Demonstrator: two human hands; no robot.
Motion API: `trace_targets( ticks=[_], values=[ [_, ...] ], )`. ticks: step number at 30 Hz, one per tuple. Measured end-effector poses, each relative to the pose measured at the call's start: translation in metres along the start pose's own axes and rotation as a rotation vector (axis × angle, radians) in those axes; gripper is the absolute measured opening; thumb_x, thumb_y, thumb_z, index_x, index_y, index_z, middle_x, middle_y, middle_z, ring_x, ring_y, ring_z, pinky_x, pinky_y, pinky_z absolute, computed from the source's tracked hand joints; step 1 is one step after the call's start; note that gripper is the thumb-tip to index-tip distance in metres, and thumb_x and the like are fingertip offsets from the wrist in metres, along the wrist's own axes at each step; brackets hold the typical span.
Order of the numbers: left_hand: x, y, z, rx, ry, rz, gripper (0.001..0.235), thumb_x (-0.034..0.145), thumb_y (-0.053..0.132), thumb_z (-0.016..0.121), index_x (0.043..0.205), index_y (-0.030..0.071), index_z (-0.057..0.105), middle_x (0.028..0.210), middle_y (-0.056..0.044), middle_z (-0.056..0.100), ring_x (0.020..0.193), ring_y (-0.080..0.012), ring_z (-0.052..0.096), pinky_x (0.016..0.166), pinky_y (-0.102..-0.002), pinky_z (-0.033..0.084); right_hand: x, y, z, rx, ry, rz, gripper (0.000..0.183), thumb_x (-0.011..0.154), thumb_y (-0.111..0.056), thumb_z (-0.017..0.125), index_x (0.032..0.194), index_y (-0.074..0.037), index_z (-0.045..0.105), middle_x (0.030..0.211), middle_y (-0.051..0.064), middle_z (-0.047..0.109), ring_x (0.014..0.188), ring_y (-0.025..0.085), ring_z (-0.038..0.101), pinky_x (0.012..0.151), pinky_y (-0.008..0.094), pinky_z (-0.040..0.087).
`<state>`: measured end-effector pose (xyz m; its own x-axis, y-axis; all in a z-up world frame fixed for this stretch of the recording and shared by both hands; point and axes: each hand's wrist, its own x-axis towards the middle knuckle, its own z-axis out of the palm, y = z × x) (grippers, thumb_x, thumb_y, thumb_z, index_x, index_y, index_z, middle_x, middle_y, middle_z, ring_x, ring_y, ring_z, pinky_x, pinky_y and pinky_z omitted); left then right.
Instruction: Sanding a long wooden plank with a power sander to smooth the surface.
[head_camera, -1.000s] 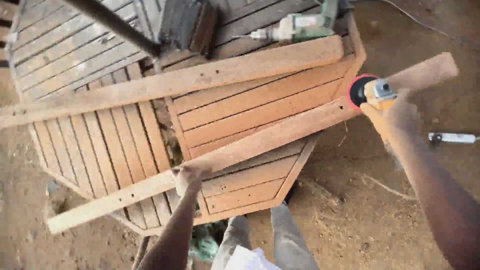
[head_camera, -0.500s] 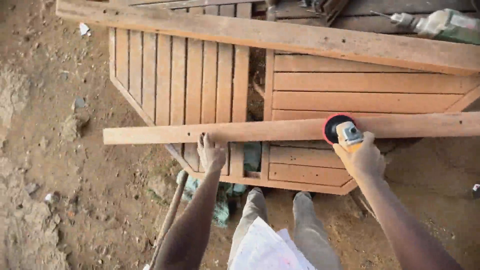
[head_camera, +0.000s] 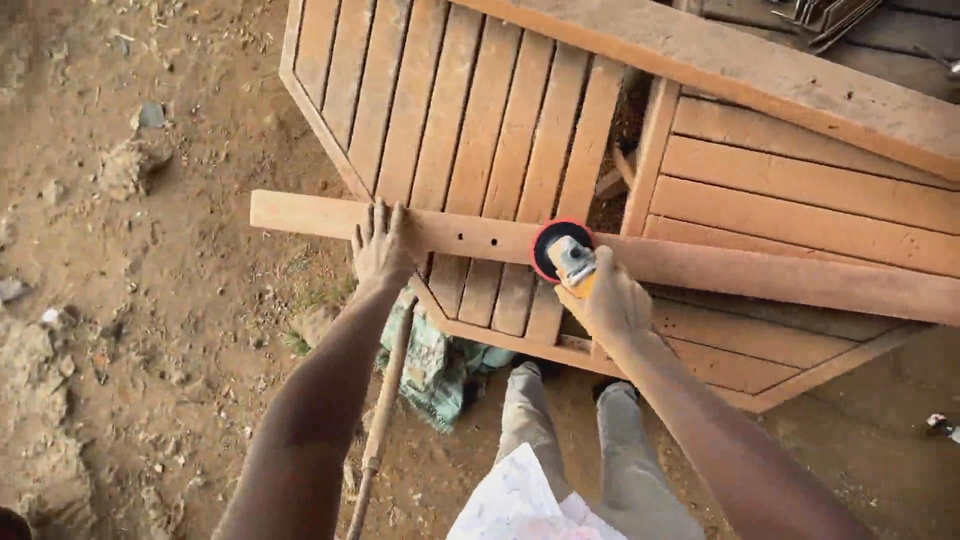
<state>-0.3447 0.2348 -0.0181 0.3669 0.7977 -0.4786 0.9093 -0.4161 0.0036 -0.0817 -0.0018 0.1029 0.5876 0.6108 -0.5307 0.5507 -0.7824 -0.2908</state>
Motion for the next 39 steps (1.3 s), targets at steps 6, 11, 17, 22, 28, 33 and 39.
trace_targets(
  ticks=[6, 11, 17, 22, 28, 33, 39],
  values=[
    [0.038, -0.021, 0.034, -0.020, 0.206, 0.079, 0.085, 0.070, 0.027, 0.083, 0.147, 0.026, 0.046, 0.154, -0.006, 0.040, 0.153, -0.0284, 0.025, 0.124, -0.049, 0.021, -0.004, 0.013, -0.005, -0.062, 0.050, -0.010, 0.070, 0.083, -0.059, 0.069, 0.126, -0.012, 0.044, 0.111, 0.020, 0.064, 0.103, 0.047, 0.070, 0.089, 0.057, 0.056],
    [0.040, -0.030, 0.033, -0.015, 0.297, 0.152, 0.091, 0.055, 0.045, 0.088, 0.138, 0.031, 0.053, 0.139, -0.001, 0.050, 0.145, -0.0234, 0.034, 0.122, -0.044, 0.019, -0.029, 0.103, -0.041, -0.070, 0.207, 0.286, 0.078, 0.084, -0.056, 0.073, 0.135, -0.006, 0.042, 0.112, 0.025, 0.066, 0.103, 0.047, 0.070, 0.089, 0.054, 0.054],
    [0.002, 0.006, 0.040, -0.126, 0.322, 0.192, 0.078, 0.055, 0.033, 0.081, 0.129, 0.029, 0.057, 0.128, 0.000, 0.052, 0.136, -0.0238, 0.038, 0.121, -0.043, 0.022, -0.037, 0.158, -0.064, 0.171, 0.276, 0.611, 0.083, 0.088, -0.058, 0.079, 0.135, -0.009, 0.032, 0.119, 0.031, 0.061, 0.108, 0.048, 0.065, 0.086, 0.059, 0.054],
    [-0.056, 0.101, 0.038, -0.216, 0.272, 0.192, 0.081, 0.056, 0.037, 0.084, 0.131, 0.028, 0.055, 0.131, -0.002, 0.050, 0.139, -0.0252, 0.035, 0.123, -0.044, 0.019, -0.042, 0.092, -0.037, 0.204, 0.159, 0.429, 0.083, 0.087, -0.055, 0.075, 0.140, -0.008, 0.032, 0.125, 0.028, 0.061, 0.114, 0.046, 0.064, 0.092, 0.058, 0.054],
    [-0.070, 0.135, 0.053, -0.281, 0.194, 0.166, 0.086, 0.059, 0.040, 0.086, 0.136, 0.029, 0.050, 0.140, -0.001, 0.043, 0.146, -0.0260, 0.026, 0.128, -0.045, 0.014, -0.038, 0.082, -0.032, 0.137, 0.078, 0.284, 0.082, 0.084, -0.055, 0.072, 0.142, -0.006, 0.039, 0.128, 0.026, 0.063, 0.116, 0.047, 0.064, 0.097, 0.055, 0.053],
    [-0.069, 0.136, 0.060, -0.277, 0.194, 0.139, 0.083, 0.061, 0.043, 0.084, 0.136, 0.031, 0.049, 0.139, -0.001, 0.044, 0.147, -0.0255, 0.026, 0.129, -0.043, 0.014, -0.035, 0.176, -0.065, 0.140, 0.182, 0.443, 0.083, 0.083, -0.055, 0.073, 0.142, -0.007, 0.039, 0.126, 0.027, 0.064, 0.116, 0.047, 0.064, 0.096, 0.055, 0.053],
    [-0.065, 0.139, 0.068, -0.323, 0.238, 0.123, 0.084, 0.057, 0.033, 0.086, 0.134, 0.027, 0.052, 0.137, -0.005, 0.043, 0.145, -0.0298, 0.025, 0.127, -0.044, 0.018, -0.008, 0.288, -0.099, 0.185, 0.408, 0.745, 0.085, 0.084, -0.061, 0.079, 0.136, -0.010, 0.033, 0.120, 0.028, 0.063, 0.111, 0.047, 0.065, 0.092, 0.056, 0.053]
  ],
)
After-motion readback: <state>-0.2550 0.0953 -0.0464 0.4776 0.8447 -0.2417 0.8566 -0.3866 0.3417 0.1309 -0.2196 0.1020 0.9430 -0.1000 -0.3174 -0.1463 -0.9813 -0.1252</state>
